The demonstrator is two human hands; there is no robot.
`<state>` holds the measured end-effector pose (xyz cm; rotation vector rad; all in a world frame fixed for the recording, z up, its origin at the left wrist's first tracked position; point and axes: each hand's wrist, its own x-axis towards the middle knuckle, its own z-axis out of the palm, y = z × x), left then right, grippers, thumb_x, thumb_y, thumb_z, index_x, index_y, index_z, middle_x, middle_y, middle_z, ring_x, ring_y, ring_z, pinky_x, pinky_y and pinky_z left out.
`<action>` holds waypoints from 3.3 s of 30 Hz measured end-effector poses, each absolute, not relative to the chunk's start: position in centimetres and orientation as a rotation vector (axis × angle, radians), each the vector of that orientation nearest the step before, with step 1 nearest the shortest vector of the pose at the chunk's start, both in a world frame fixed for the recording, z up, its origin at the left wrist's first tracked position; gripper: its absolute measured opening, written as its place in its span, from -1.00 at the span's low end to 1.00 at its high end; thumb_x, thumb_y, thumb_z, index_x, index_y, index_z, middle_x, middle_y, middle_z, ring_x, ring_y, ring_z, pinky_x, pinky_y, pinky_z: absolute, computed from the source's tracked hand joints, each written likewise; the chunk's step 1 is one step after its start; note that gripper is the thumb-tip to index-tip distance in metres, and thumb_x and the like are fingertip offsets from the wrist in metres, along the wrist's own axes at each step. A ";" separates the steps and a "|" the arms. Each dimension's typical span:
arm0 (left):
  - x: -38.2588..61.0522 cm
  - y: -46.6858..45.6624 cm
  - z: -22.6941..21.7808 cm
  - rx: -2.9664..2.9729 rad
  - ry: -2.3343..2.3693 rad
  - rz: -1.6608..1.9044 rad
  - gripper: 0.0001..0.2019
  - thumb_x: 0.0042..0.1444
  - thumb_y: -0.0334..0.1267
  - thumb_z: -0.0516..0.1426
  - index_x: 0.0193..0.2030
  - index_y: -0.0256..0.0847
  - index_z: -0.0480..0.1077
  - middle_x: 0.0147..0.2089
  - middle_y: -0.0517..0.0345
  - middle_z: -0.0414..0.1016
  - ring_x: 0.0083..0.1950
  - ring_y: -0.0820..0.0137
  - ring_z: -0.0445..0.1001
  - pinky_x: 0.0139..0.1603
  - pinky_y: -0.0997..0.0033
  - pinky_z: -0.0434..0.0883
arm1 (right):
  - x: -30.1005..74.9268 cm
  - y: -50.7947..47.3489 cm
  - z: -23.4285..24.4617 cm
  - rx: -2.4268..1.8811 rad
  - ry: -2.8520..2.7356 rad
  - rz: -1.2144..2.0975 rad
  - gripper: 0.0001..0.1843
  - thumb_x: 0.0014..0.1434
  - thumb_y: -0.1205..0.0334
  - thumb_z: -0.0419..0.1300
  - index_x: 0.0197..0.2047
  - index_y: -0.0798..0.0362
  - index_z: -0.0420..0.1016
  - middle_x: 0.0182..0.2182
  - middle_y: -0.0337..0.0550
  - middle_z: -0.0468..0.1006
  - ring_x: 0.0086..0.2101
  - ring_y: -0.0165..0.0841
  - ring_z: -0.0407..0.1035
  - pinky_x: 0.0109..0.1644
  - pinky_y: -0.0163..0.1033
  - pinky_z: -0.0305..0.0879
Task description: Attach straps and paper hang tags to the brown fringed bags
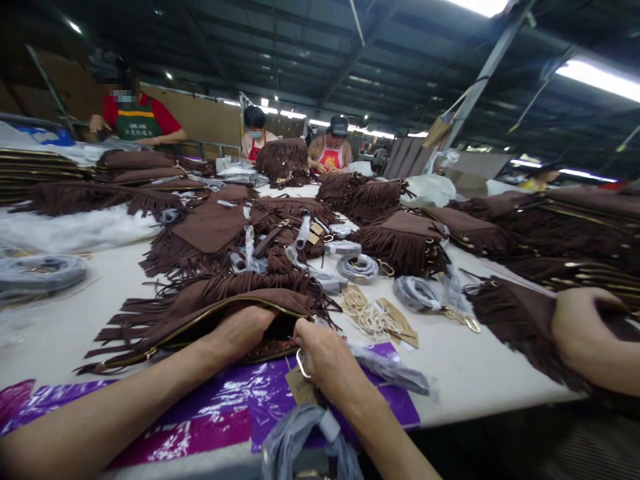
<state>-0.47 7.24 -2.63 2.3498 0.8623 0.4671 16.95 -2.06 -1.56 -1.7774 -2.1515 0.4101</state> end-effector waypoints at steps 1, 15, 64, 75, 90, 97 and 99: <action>-0.6 7.1 -2.5 2.412 0.799 0.424 -0.62 0.14 -0.50 -0.04 0.03 -0.27 0.46 0.05 -0.06 0.54 0.13 0.17 0.46 0.22 0.23 0.30 | 17.1 -2.1 -1.6 -1.763 -2.148 0.415 -0.83 0.23 0.39 -0.09 -0.35 0.02 0.24 -0.49 -0.25 0.37 -0.45 -0.36 0.23 -0.36 -0.29 0.03; 1.4 7.6 -0.1 2.425 1.083 0.184 -0.56 0.02 -0.57 -0.01 -0.01 -0.24 0.49 0.03 -0.03 0.56 0.06 0.22 0.50 0.06 0.35 0.41 | 17.6 -1.4 -0.7 -1.707 -2.075 0.479 -0.84 0.25 0.39 0.02 -0.34 0.03 0.35 -0.52 -0.32 0.37 -0.47 -0.42 0.23 -0.38 -0.34 0.02; -1.6 4.2 4.1 1.996 0.693 0.806 -0.88 0.11 -0.41 -0.05 -0.42 -0.19 0.23 -0.42 0.18 0.36 -0.37 0.42 0.40 -0.32 0.46 0.33 | 16.0 -0.3 0.6 -1.160 -1.314 0.816 -0.51 0.17 -0.12 0.23 0.11 -0.11 0.51 -0.16 -0.12 0.67 -0.10 -0.16 0.52 0.06 -0.01 0.41; 0.4 4.6 1.6 1.387 0.450 0.719 -0.82 -0.10 -0.17 0.09 -0.44 -0.24 0.22 -0.48 0.19 0.39 -0.55 0.54 0.31 -0.54 0.55 0.20 | 14.5 1.2 -0.1 -1.075 -1.170 0.907 -0.39 0.16 -0.21 0.20 0.19 -0.11 0.42 0.08 -0.07 0.54 0.13 -0.17 0.33 0.22 -0.04 0.23; 0.4 4.7 1.4 1.336 0.504 0.735 -0.81 -0.12 -0.15 0.10 -0.44 -0.23 0.24 -0.55 0.23 0.39 -0.58 0.55 0.30 -0.57 0.58 0.21 | 14.5 -0.5 0.2 -1.202 -1.231 0.750 -0.67 0.09 -0.08 0.31 -0.37 0.05 0.58 -0.53 -0.24 0.48 -0.44 -0.36 0.34 -0.31 -0.31 0.29; 0.4 4.6 1.7 1.205 0.549 0.759 -0.71 -0.08 0.00 0.11 -0.40 -0.19 0.23 -0.66 0.32 0.33 -0.73 0.60 0.11 -0.72 0.60 -0.02 | 15.4 -0.8 -0.7 -1.168 -1.127 0.809 -0.62 0.09 -0.12 0.31 -0.36 0.06 0.51 -0.54 -0.27 0.46 -0.50 -0.46 0.30 -0.43 -0.40 0.21; 0.5 4.5 1.7 1.228 0.564 0.773 -0.70 -0.10 0.00 0.14 -0.42 -0.19 0.24 -0.69 0.39 0.23 -0.72 0.62 0.06 -0.71 0.61 -0.04 | 15.6 -0.9 -1.0 -1.178 -1.126 0.891 -0.59 0.10 -0.15 0.29 -0.39 0.07 0.47 -0.66 -0.37 0.33 -0.63 -0.54 0.13 -0.57 -0.43 0.03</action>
